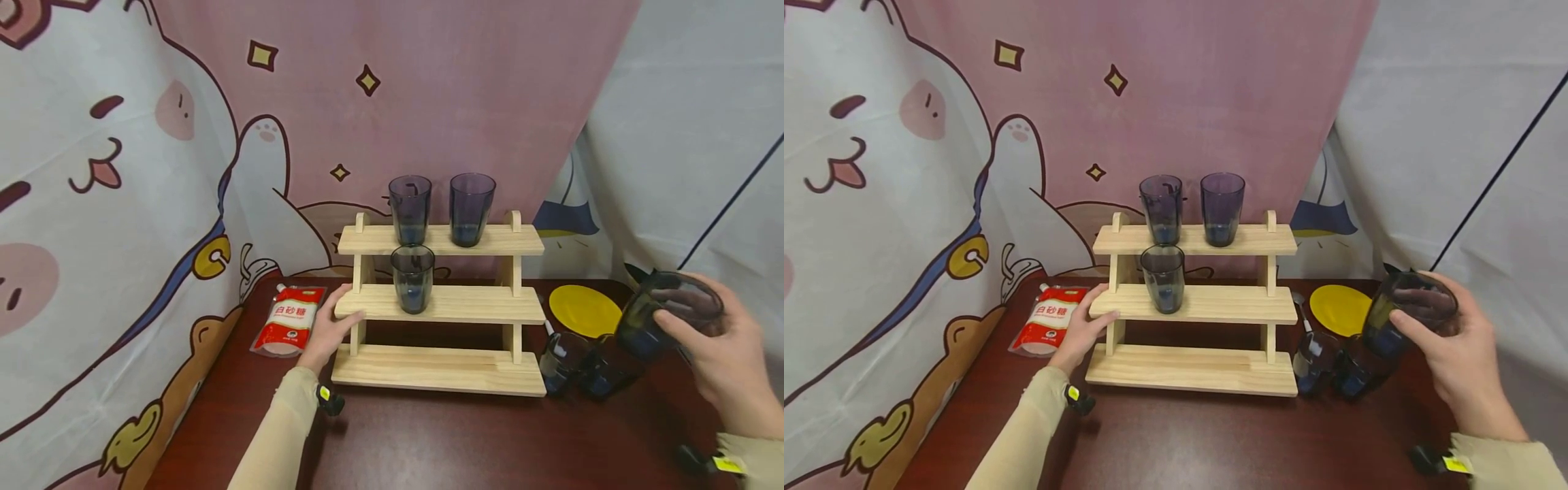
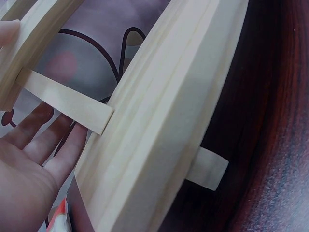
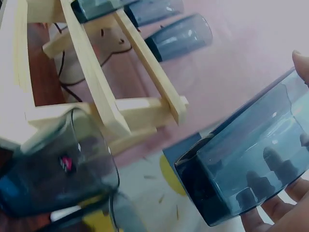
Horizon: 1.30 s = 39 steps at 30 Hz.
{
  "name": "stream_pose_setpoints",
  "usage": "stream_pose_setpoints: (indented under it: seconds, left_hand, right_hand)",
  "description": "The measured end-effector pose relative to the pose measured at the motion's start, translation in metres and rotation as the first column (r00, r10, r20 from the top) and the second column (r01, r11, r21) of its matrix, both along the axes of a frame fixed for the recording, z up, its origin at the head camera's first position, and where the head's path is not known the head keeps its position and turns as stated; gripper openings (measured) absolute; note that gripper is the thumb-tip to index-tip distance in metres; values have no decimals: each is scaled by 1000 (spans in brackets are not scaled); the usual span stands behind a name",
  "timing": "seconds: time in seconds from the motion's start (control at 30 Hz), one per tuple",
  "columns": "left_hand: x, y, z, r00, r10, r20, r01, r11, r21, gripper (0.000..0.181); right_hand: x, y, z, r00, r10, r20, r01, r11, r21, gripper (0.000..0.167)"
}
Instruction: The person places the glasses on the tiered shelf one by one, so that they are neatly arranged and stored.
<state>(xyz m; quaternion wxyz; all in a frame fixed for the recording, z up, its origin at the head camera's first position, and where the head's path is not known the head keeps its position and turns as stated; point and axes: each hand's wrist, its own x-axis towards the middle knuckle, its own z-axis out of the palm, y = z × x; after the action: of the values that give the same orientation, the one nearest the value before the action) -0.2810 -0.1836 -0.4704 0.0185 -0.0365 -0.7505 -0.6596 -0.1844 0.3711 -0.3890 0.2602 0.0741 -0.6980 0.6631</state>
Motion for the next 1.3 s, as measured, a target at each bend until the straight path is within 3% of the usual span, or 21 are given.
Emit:
stream_pose_setpoints:
  seconds: [0.2, 0.37, 0.43, 0.53, 0.67, 0.73, 1.1, 1.3]
  left_hand:
    - [1, 0, 1, 1000, -4, -3, 4, 1000, -1, 69]
    - [2, 0, 2, 1000, -6, 0, 6, 1000, 6, 68]
    - [3, 0, 2, 1000, -8, -1, 8, 1000, 11, 68]
    - [2, 0, 1, 1000, -10, 2, 10, 1000, 16, 68]
    - [1, 0, 0, 1000, -10, 4, 10, 1000, 11, 68]
    - [1, -1, 0, 1000, -12, 0, 12, 1000, 4, 69]
    - [2, 0, 3, 1000, -11, -1, 11, 1000, -1, 69]
    - [2, 0, 1, 1000, -5, 5, 5, 1000, 0, 69]
  right_hand:
    - [-12, -22, 8, 984, 148, -96, -154, 986, -61, 68]
    - [-19, -41, 13, 974, 215, -79, -219, 974, -51, 70]
    - [-22, -49, 15, 976, 212, -46, -212, 977, -10, 70]
    - [-27, -62, 18, 990, 141, 14, -142, 979, 145, 71]
    - [-33, -80, 19, 997, 56, 56, -72, 938, 338, 73]
    - [-37, -88, 19, 996, 53, 70, -75, 924, 374, 73]
    - [-59, -125, 16, 977, 142, 158, -192, 908, 372, 71]
    - [-68, -144, 17, 952, 184, 245, -263, 901, 346, 74]
